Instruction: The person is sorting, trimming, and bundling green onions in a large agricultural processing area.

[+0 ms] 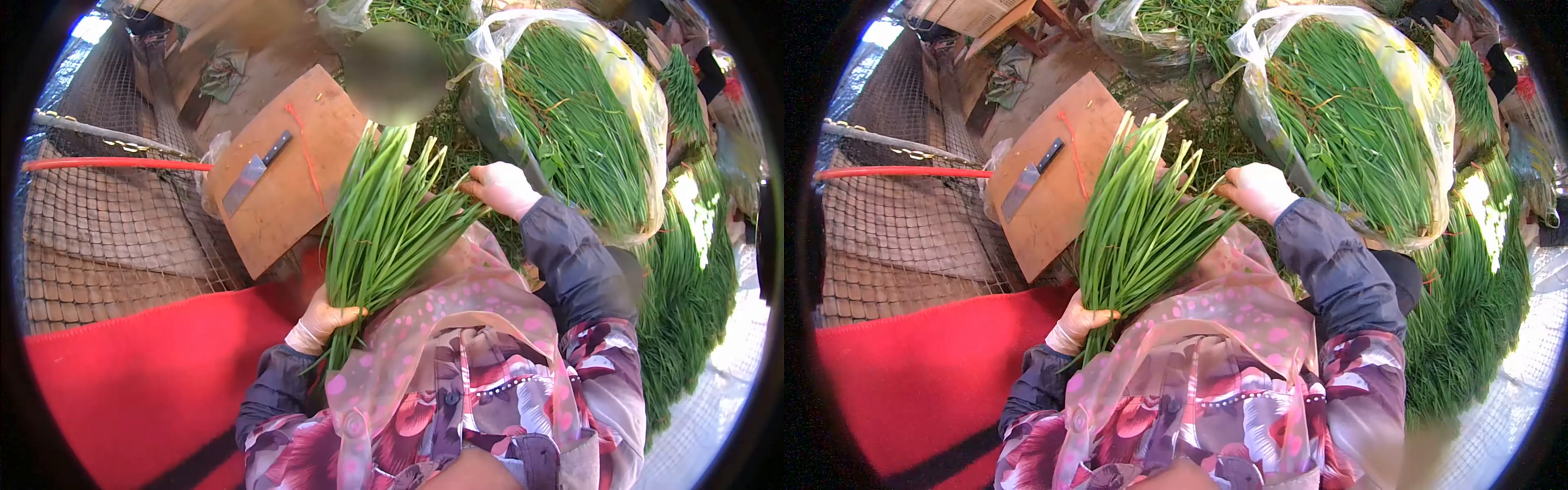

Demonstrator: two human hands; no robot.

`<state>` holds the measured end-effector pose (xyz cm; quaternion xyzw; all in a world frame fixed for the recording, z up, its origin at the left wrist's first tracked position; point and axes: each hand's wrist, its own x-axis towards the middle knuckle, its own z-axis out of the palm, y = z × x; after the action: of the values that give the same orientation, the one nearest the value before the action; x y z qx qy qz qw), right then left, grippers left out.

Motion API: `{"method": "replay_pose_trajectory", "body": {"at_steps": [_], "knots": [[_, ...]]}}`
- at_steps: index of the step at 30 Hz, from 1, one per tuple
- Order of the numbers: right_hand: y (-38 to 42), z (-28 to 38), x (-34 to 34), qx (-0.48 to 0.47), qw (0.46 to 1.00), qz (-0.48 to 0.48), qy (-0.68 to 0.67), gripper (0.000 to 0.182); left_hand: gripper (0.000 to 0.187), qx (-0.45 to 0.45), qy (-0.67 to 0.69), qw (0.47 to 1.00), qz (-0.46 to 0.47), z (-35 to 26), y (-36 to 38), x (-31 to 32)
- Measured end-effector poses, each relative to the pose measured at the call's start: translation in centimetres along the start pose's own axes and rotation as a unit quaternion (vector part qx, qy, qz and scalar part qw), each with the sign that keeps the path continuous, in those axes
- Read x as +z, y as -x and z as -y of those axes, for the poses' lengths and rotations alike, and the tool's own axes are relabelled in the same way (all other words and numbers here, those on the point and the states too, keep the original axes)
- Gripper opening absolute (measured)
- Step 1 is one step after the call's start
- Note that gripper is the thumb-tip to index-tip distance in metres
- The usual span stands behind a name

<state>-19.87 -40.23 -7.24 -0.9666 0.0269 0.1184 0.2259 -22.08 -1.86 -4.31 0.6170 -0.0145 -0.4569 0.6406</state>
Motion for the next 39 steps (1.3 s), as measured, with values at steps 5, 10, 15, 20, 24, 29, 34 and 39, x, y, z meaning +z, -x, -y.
{"method": "replay_pose_trajectory", "body": {"at_steps": [5,10,15,20,24,29,34,39], "knots": [[-1.1,-2.6,-0.6,0.124,0.983,0.003,0.132,0.031,0.066,0.009,0.037,0.999,-0.023,-0.2,0.5,1.9],[-1.9,-12.3,-3.4,0.278,0.873,-0.195,-0.351,0.024,0.07,-0.005,0.059,0.998,-0.012,0.7,0.4,1.9],[0.1,-6.1,-6.8,0.125,0.988,-0.089,-0.024,0.05,0.073,0.01,0.072,0.997,-0.023,0.3,-0.1,2.5],[-1.1,-5.2,-1.6,-0.162,0.983,0.002,-0.089,0.057,0.07,0.006,0.057,0.998,-0.035,0.9,-0.1,2.3],[-2.4,-4.6,-1.5,-0.031,0.984,0.146,-0.102,0.042,0.061,0.016,0.057,0.997,-0.045,0.2,0.2,3.0],[-1.2,-3.2,-2.1,-0.017,0.997,0.079,0.007,0.024,0.062,0.013,0.041,0.998,-0.042,0.1,0.2,3.1],[0.9,-0.5,-0.2,-0.033,0.962,-0.101,0.253,0.011,0.059,0.035,0.031,0.998,-0.039,0.4,0.0,3.8],[1.4,-0.2,0.1,0.028,0.973,-0.083,0.213,0.009,0.067,0.016,0.012,0.999,-0.034,0.6,-0.1,4.0]]}}
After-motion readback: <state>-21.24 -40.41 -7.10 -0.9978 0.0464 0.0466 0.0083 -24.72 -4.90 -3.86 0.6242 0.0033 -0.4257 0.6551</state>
